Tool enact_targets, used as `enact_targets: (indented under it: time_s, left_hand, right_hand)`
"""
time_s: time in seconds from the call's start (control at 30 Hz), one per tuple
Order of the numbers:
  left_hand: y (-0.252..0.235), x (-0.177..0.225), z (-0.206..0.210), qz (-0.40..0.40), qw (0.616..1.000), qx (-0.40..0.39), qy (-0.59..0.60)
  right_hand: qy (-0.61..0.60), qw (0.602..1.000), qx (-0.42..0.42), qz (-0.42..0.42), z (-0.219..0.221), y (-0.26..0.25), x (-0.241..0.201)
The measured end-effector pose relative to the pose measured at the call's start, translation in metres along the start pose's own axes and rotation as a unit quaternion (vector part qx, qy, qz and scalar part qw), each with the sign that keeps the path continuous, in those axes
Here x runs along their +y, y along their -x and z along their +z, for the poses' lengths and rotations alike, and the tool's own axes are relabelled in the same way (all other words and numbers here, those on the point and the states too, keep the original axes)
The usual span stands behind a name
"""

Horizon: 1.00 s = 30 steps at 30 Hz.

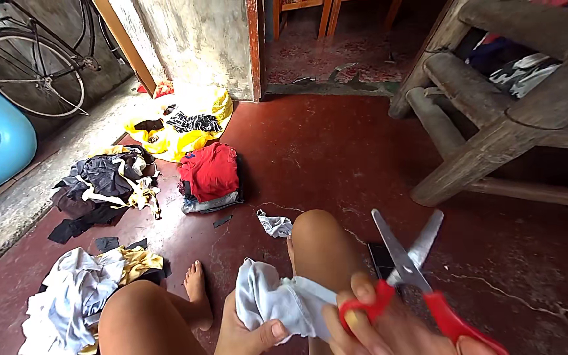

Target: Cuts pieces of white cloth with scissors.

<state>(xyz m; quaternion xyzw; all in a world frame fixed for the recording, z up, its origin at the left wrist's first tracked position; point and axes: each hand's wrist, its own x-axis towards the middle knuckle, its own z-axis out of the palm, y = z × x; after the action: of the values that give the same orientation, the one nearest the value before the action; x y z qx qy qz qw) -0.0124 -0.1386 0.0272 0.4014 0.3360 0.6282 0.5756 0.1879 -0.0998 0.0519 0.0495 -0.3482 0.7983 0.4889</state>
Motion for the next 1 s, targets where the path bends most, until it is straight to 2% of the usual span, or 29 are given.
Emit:
enact_targets:
  time_s: [0.07, 0.13, 0.27, 0.33, 0.43, 0.53, 0.6, 0.7, 0.8, 1.0]
  left_hand:
    - [-0.008, 0.016, 0.000, 0.001, 0.999, -0.005, -0.039]
    - [-0.020, 0.038, 0.001, 0.009, 0.996, -0.023, -0.090]
    - [-0.044, 0.069, 0.007, 0.036, 0.982, -0.053, -0.180]
    - [-0.051, 0.073, 0.009, 0.050, 0.975, -0.061, -0.207]
    - [-0.059, 0.075, 0.009, 0.060, 0.961, -0.055, -0.266]
    - [-0.067, 0.078, 0.009, 0.063, 0.952, 0.017, -0.298]
    - [-0.079, 0.081, 0.006, 0.074, 0.956, 0.090, -0.271]
    - [-0.106, 0.087, -0.001, 0.039, 0.969, 0.193, -0.150]
    - [-0.134, 0.095, 0.007, 0.035, 0.960, 0.270, -0.066]
    - [-0.175, 0.112, 0.020, 0.063, 0.958, 0.255, -0.114]
  right_hand:
    - [0.087, 0.996, 0.027, -0.022, -0.011, -0.009, -0.004]
    - [0.192, 0.979, 0.070, -0.009, -0.015, -0.016, -0.008]
    - [0.409, 0.896, 0.149, 0.086, 0.010, -0.043, -0.005]
    - [0.397, 0.893, 0.194, 0.081, 0.019, -0.058, 0.001]
    - [0.378, 0.886, 0.266, 0.028, 0.016, -0.082, 0.006]
    - [0.361, 0.891, 0.277, -0.003, 0.008, -0.102, -0.005]
    - [0.353, 0.890, 0.289, -0.017, 0.013, -0.116, -0.020]
    - [0.363, 0.877, 0.313, -0.025, 0.019, -0.139, -0.044]
    - [0.347, 0.873, 0.340, -0.030, 0.018, -0.164, -0.059]
    - [0.341, 0.868, 0.353, -0.072, 0.000, -0.206, -0.079]
